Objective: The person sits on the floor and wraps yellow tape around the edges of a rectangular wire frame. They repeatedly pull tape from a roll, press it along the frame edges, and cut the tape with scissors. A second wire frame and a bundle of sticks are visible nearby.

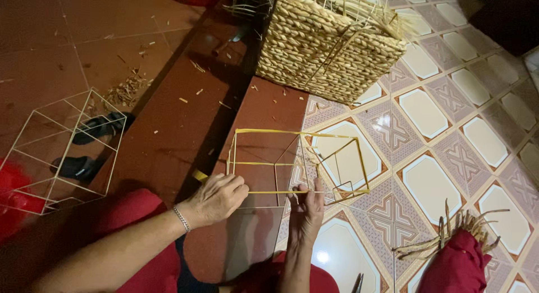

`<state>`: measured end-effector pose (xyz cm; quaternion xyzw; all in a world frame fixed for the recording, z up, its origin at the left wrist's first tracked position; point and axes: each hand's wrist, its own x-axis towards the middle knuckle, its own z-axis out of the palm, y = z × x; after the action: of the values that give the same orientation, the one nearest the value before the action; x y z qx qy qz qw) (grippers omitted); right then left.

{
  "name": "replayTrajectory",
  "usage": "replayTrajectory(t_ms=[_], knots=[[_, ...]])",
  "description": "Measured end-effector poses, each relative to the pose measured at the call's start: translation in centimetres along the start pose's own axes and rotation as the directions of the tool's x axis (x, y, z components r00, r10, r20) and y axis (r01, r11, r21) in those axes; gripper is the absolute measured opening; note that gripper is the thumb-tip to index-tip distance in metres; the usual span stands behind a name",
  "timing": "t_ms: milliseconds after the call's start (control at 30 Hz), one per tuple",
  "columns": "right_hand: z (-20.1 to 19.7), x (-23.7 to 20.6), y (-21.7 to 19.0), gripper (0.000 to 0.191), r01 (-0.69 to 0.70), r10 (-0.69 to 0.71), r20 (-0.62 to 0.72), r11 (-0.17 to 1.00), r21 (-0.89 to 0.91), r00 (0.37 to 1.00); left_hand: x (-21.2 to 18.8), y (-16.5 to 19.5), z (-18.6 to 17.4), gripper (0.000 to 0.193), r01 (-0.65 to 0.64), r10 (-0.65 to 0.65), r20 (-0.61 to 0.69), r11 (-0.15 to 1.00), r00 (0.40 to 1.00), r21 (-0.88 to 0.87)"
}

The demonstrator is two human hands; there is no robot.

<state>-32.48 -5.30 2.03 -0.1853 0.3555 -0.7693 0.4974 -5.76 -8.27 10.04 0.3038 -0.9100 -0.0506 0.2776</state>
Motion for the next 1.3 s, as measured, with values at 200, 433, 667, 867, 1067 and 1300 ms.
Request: replayTrajectory(t_ms=[200, 433, 667, 867, 1067, 1300], knots=[[-1.4, 0.8, 1.6, 0.053, 0.110, -0.113, -0.082, 0.993, -0.037, 0.990, -0.3, -0.3, 0.6, 0.003, -0.075, 0.080, -0.060, 0.995, 0.995, 0.070], [-1.4, 0.9, 2.4, 0.029, 0.008, -0.023, 0.063, 0.972, 0.234, 0.998, -0.1, -1.1, 1.9, 0.004, -0.013, 0.013, -0.037, 1.000, 0.999, 0.003], [1.5, -2.3, 4.1, 0.025, -0.157, 0.156, 0.068, 0.988, 0.013, 0.985, -0.2, -0.5, 0.5, 0.015, 0.214, -0.199, 0.077, 0.904, 0.977, -0.372], [2.2, -3.5, 4.5, 0.024, -0.188, 0.191, 0.127, 0.982, -0.035, 0.973, -0.2, 0.2, -0.1, 0.017, 0.297, -0.283, 0.100, 0.842, 0.954, -0.451], [2.3, -3.6, 5.6, 0.024, -0.101, 0.110, 0.129, 0.992, -0.074, 0.986, 0.1, 1.1, 0.4, 0.020, 0.178, -0.185, 0.005, 0.939, 0.983, -0.293], [3.8, -5.2, 5.9, 0.030, -0.096, 0.109, 0.125, 0.990, -0.106, 0.986, -0.3, 1.9, -0.1, 0.015, -0.037, 0.035, -0.110, 0.999, 0.993, -0.016]])
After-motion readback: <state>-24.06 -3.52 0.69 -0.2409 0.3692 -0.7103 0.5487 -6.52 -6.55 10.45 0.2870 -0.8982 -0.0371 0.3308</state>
